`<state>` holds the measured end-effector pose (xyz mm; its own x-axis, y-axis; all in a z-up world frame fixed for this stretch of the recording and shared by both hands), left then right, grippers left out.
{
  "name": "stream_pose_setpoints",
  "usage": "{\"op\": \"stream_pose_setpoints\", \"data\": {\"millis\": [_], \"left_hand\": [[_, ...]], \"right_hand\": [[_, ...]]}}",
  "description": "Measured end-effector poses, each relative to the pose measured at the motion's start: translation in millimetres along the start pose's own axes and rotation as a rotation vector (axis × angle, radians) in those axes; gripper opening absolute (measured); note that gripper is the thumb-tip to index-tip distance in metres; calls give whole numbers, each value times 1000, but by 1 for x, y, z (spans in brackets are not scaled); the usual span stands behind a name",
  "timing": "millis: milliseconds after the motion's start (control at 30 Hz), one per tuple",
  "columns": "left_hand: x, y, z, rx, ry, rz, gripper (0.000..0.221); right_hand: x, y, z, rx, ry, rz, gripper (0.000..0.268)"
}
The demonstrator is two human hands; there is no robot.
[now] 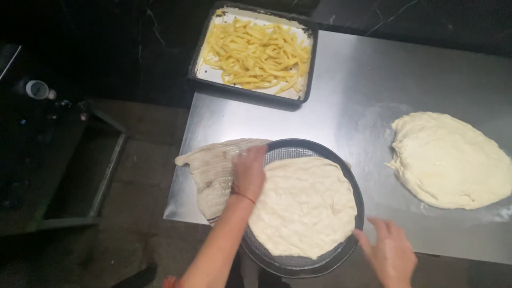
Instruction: Stretching pizza dough onto a metal screen and applying oil to prepare it for baking.
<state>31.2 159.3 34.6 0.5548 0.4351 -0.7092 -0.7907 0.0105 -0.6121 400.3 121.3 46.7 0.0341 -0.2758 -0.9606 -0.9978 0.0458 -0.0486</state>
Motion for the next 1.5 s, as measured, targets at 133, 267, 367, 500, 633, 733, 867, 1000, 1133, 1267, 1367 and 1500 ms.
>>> {"op": "stream_pose_setpoints", "data": {"millis": [133, 267, 367, 500, 633, 733, 867, 1000, 1133, 1267, 1367, 1500], "left_hand": [[41, -39, -32, 175, 218, -167, 39], [53, -44, -43, 191, 329, -36, 53], [78, -17, -37, 277, 321, 94, 53], [77, -20, -2, 73, 391, 47, 46], [79, -33, 4, 45, 402, 0, 46], [70, -52, 13, -86, 420, -20, 44], [103, -20, -19, 3, 289, 18, 56], [90, -5, -14, -153, 305, -6, 57], [46, -9, -8, -184, 285, -106, 50], [-43, 18, -32, -346, -2, -185, 36], [-63, 44, -70, -384, 107, 17, 36], [-19, 76, -52, -323, 112, 50, 29]], "right_hand": [[-17, 99, 17, -532, -440, 270, 53], [15, 173, 50, -768, -338, 254, 54], [-2, 195, 68, -746, -194, 283, 51], [18, 192, 95, -666, -179, 276, 48], [-1, 193, 91, -655, -201, 313, 50], [-7, 189, 111, -661, -224, 357, 51], [17, 161, 121, -595, -156, 526, 51], [26, 138, 132, -490, -27, 676, 47], [-7, 112, 104, -427, -62, 771, 45], [-34, 68, 116, -96, -242, 595, 36], [-1, 38, 124, -2, -215, 382, 34], [9, 9, 76, 71, -30, 162, 42]]}}
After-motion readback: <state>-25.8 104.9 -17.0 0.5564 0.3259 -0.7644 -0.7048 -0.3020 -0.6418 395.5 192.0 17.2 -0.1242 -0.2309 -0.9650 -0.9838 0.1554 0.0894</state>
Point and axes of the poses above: each hand's wrist, its own z-axis towards the middle knuckle, its own x-axis out of the palm, y = z × x, the point moved 6 cm from there along z, towards the middle knuckle, and after that the axes turned 5 degrees about -z, right-handed, at the moved point
